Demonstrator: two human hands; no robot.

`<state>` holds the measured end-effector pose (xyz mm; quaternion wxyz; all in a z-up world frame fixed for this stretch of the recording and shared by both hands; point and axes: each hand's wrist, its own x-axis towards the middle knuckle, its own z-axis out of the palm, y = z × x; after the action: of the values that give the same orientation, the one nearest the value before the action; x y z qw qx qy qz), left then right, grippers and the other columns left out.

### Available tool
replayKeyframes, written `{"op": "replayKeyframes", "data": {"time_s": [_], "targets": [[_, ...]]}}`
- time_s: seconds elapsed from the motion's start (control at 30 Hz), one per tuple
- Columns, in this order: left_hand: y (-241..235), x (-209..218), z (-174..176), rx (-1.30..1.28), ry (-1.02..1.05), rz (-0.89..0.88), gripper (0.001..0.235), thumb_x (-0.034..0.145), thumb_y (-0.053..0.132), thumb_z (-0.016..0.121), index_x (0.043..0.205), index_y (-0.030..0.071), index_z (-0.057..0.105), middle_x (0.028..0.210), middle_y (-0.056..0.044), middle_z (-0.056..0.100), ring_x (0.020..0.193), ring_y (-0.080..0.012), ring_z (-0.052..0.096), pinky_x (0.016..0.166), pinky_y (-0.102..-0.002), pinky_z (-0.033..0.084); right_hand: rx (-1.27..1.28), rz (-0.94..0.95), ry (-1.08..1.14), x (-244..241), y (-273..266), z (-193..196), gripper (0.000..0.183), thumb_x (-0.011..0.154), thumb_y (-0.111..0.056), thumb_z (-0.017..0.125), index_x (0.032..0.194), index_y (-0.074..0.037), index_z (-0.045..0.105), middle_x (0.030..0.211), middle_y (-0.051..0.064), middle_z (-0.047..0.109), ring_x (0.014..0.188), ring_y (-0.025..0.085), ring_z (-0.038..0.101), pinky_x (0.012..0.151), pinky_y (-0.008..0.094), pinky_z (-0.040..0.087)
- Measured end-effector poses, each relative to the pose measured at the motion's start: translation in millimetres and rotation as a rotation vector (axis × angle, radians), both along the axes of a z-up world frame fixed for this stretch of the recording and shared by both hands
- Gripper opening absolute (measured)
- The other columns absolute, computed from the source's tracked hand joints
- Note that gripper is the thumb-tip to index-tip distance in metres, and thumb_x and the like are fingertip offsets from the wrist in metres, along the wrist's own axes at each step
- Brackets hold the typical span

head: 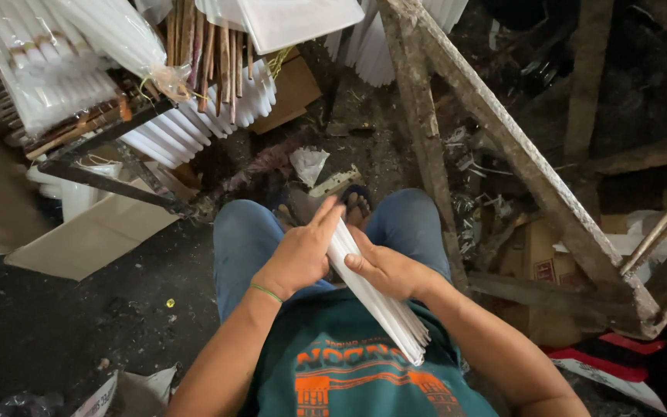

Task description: Packaging bundles of white candles into clear plastic sleeves and securing them.

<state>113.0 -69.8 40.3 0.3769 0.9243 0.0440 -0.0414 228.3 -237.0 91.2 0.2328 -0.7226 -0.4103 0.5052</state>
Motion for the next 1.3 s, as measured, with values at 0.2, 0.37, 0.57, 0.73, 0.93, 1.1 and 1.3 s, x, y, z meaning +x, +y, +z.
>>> {"op": "replayKeyframes", "data": {"time_s": [0.2, 0.37, 0.57, 0.73, 0.93, 1.1, 1.3], "targets": [[-10, 0, -7, 0.163, -0.021, -0.077, 0.082, 0.074, -0.006, 0.049, 0.154, 0.01, 0.041, 0.164, -0.022, 0.033, 0.106, -0.0484, 0.068, 0.088, -0.054, 0.059, 0.14, -0.178, 0.109, 10, 1, -35, 0.062, 0.11, -0.05, 0.032, 0.144, 0.0, 0.047, 0.126, 0.039, 0.062, 0.124, 0.048, 0.059, 0.103, 0.058, 0.048], [-1, 6, -30, -0.052, -0.001, -0.002, 0.075, 0.075, -0.005, 0.045, 0.148, 0.011, 0.05, 0.156, -0.02, 0.045, 0.114, -0.0469, 0.064, 0.097, -0.052, 0.053, 0.115, -0.194, 0.118, 19, -15, -86, 0.061, 0.094, -0.052, 0.062, 0.135, -0.006, 0.058, 0.12, 0.021, 0.066, 0.116, 0.033, 0.062, 0.095, 0.051, 0.049], [-22, 1, -36, 0.199, -0.076, -0.011, 0.065, 0.074, 0.002, 0.049, 0.138, 0.01, 0.06, 0.152, -0.014, 0.054, 0.105, -0.0365, 0.07, 0.092, -0.048, 0.056, -0.034, -0.543, 0.616, 10, -8, -135, 0.043, 0.074, -0.019, 0.089, 0.104, 0.001, 0.065, 0.088, 0.022, 0.074, 0.072, 0.034, 0.076, 0.056, 0.046, 0.062], [-27, -17, -4, 0.336, -0.106, -0.086, 0.075, 0.072, -0.002, 0.05, 0.147, 0.0, 0.044, 0.161, -0.02, 0.038, 0.09, -0.0385, 0.075, 0.078, -0.047, 0.062, 0.108, -0.519, 0.748, 22, -11, -167, 0.035, 0.077, -0.018, 0.078, 0.106, 0.001, 0.07, 0.091, 0.009, 0.072, 0.077, 0.023, 0.073, 0.059, 0.04, 0.061], [-5, -65, -29, -0.195, -0.578, 0.386, 0.055, 0.085, -0.006, 0.059, 0.139, -0.002, 0.06, 0.149, -0.027, 0.054, 0.132, -0.045, 0.054, 0.111, -0.051, 0.045, 0.082, -0.54, 0.833, -13, 31, -10, 0.04, 0.097, -0.036, 0.067, 0.114, -0.001, 0.077, 0.094, 0.016, 0.075, 0.072, 0.024, 0.073, 0.055, 0.04, 0.058], [17, -114, -40, -0.503, -0.193, 0.937, 0.073, 0.085, -0.001, 0.052, 0.154, 0.025, 0.053, 0.102, -0.014, 0.075, 0.079, -0.0214, 0.074, 0.067, -0.039, 0.06, 0.219, -0.359, 0.32, -29, 77, -103, 0.036, 0.102, -0.025, 0.059, 0.128, -0.002, 0.07, 0.111, 0.022, 0.072, 0.074, 0.03, 0.076, 0.053, 0.04, 0.065], [26, -112, -25, -0.579, -0.157, 1.103, 0.012, 0.066, 0.008, 0.058, 0.056, 0.013, 0.062, 0.047, -0.003, 0.059, 0.051, -0.0174, 0.061, 0.056, -0.032, 0.05, 0.397, -0.254, -0.122, -52, 115, -107, 0.037, 0.084, -0.019, 0.08, 0.121, -0.015, 0.073, 0.094, 0.007, 0.078, 0.081, 0.024, 0.076, 0.07, 0.038, 0.062]]}}
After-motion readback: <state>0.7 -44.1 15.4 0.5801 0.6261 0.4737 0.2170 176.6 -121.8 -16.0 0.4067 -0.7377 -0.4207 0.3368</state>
